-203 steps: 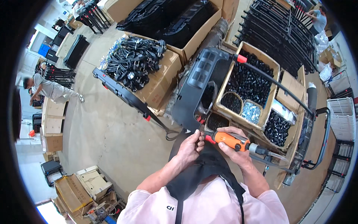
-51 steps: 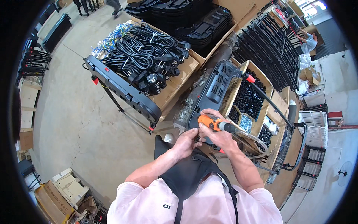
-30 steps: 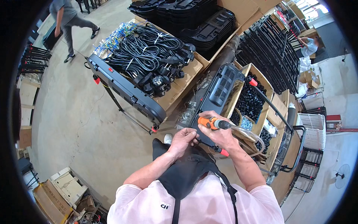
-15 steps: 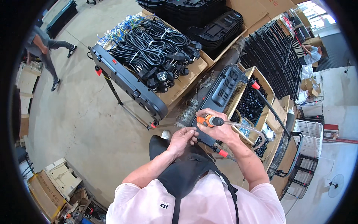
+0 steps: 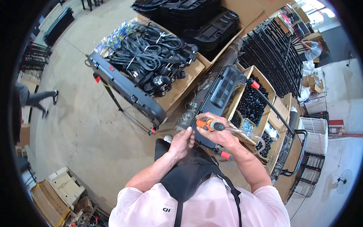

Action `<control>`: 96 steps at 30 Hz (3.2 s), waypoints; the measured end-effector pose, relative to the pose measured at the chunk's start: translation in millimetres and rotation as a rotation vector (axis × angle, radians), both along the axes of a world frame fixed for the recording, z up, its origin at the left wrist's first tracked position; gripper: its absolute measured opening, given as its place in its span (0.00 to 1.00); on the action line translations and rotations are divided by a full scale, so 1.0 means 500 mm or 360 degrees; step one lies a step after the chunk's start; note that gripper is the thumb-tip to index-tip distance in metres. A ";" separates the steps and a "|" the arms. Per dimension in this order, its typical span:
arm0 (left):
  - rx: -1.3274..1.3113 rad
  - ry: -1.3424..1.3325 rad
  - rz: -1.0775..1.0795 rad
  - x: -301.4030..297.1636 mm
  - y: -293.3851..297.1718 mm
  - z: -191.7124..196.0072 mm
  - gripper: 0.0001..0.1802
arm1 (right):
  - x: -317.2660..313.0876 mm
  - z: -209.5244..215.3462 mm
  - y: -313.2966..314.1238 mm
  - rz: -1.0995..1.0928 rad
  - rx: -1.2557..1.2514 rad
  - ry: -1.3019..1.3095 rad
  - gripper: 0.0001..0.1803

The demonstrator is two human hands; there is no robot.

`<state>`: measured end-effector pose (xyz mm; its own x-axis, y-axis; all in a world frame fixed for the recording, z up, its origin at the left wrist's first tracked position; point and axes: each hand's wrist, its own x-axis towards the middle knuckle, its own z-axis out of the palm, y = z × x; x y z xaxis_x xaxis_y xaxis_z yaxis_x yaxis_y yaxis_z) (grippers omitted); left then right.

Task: Assembling components of a leaf blower by connecting wires and using an electric screwdriver.

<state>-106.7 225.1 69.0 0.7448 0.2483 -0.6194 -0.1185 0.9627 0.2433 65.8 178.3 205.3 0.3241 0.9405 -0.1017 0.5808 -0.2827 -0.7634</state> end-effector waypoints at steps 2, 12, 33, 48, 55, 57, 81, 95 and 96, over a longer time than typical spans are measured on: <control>0.0000 0.0011 0.0004 0.005 -0.001 0.001 0.15 | -0.011 0.018 0.001 -0.0013 0.0061 0.0057 0.21; -0.0109 0.0072 0.0183 0.078 0.008 0.048 0.13 | 0.066 0.076 -0.077 -0.0111 0.0263 0.0481 0.26; -0.0320 -0.0290 -0.0309 0.575 -0.127 0.078 0.14 | 0.466 0.094 -0.367 -0.0742 0.0445 0.0740 0.24; 0.0137 0.0039 -0.0312 0.653 -0.070 0.044 0.16 | 0.713 0.011 -0.147 -0.0859 0.0681 0.0537 0.28; 0.0106 0.0020 -0.0170 0.697 -0.046 0.020 0.14 | 0.749 -0.022 -0.104 -0.0747 0.0528 0.0510 0.28; 0.0099 0.0010 -0.0158 0.711 -0.038 0.016 0.15 | 0.752 -0.028 -0.096 -0.0745 0.0478 0.0506 0.28; -0.0009 0.0153 -0.0025 0.830 0.001 -0.005 0.13 | 0.776 -0.026 -0.045 -0.0528 0.0332 0.0168 0.22; -0.0518 -0.0104 0.0370 0.864 0.061 0.000 0.11 | 0.744 0.027 -0.057 -0.0510 0.0555 0.0700 0.29; -0.0512 -0.0171 0.0328 0.862 0.065 -0.002 0.11 | 0.744 0.027 -0.056 -0.0507 0.0551 0.0699 0.29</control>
<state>324.1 257.8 68.2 0.7643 0.2055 -0.6112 -0.3258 0.9410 -0.0911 437.7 150.4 218.9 0.5903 0.8072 0.0039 0.1215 -0.0841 -0.9890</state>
